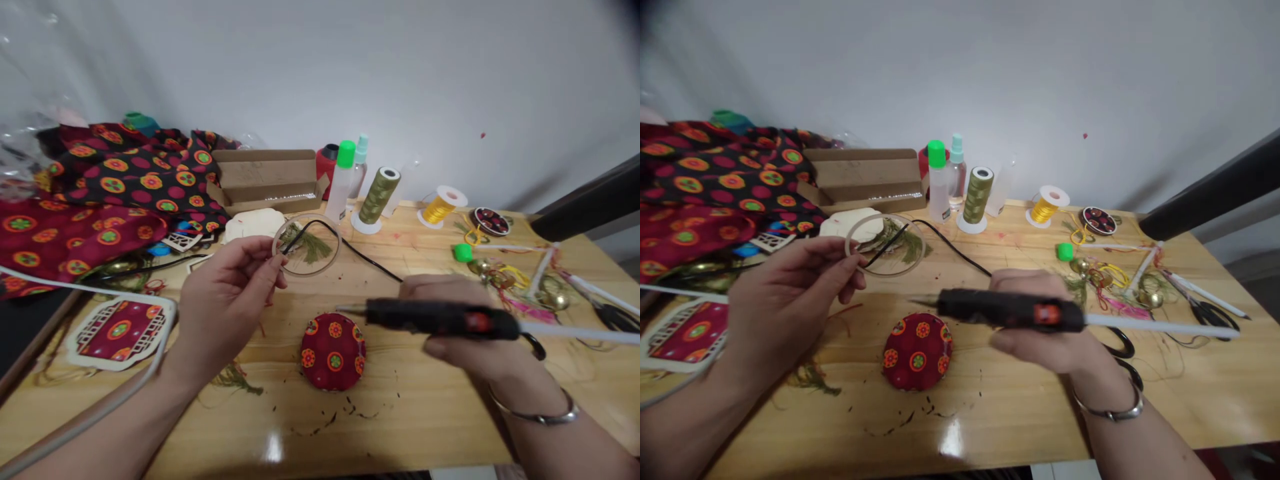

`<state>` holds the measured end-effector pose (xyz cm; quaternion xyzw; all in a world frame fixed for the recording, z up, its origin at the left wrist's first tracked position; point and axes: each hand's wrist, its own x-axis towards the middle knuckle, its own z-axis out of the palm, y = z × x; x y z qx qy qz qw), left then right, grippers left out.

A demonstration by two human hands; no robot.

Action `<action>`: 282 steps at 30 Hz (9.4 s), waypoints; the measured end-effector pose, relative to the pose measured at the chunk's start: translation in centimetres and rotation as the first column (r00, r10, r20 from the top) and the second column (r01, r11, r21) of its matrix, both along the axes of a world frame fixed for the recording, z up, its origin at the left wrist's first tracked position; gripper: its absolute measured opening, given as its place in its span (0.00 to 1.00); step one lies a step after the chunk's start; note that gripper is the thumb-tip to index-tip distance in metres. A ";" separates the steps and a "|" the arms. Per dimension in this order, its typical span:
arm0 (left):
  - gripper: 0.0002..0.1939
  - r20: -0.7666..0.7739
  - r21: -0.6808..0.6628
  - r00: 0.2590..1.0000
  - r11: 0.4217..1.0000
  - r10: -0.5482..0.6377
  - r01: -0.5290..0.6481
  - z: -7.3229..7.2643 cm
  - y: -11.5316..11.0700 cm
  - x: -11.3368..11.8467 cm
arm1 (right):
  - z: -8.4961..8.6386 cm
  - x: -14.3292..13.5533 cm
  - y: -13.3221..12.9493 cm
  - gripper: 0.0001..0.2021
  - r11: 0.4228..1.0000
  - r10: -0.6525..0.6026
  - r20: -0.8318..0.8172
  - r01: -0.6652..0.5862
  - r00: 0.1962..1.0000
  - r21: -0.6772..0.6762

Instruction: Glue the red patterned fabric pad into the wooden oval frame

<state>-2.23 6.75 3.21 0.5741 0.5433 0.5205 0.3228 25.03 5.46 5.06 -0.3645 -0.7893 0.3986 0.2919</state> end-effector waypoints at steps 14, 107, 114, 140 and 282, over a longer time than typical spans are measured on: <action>0.06 -0.014 -0.004 1.000 1.000 -0.016 0.016 0.2 -0.2 0.2 | -0.7 -3.6 -1.4 0.14 0.982 0.077 0.236 -0.115 0.969 0.149; 0.06 -0.006 0.055 0.999 0.998 -0.044 0.044 -0.2 0.0 0.1 | -0.3 -0.4 -0.3 0.13 0.960 0.277 0.196 -0.263 0.941 -0.095; 0.06 -0.009 0.037 0.999 0.999 -0.034 0.034 -0.1 -0.1 0.1 | 0.1 -0.6 -0.2 0.15 0.959 0.280 0.229 -0.260 0.932 -0.116; 0.06 0.052 -0.032 0.996 0.996 -0.079 0.080 -0.5 0.1 -0.3 | 0.9 2.0 0.5 0.08 0.982 0.119 0.151 -0.094 0.981 -0.161; 0.10 -0.061 -0.389 0.972 0.902 -0.228 0.187 -1.1 -5.6 0.4 | -3.9 -5.9 -6.5 0.39 0.939 -0.317 0.149 0.288 0.937 0.186</action>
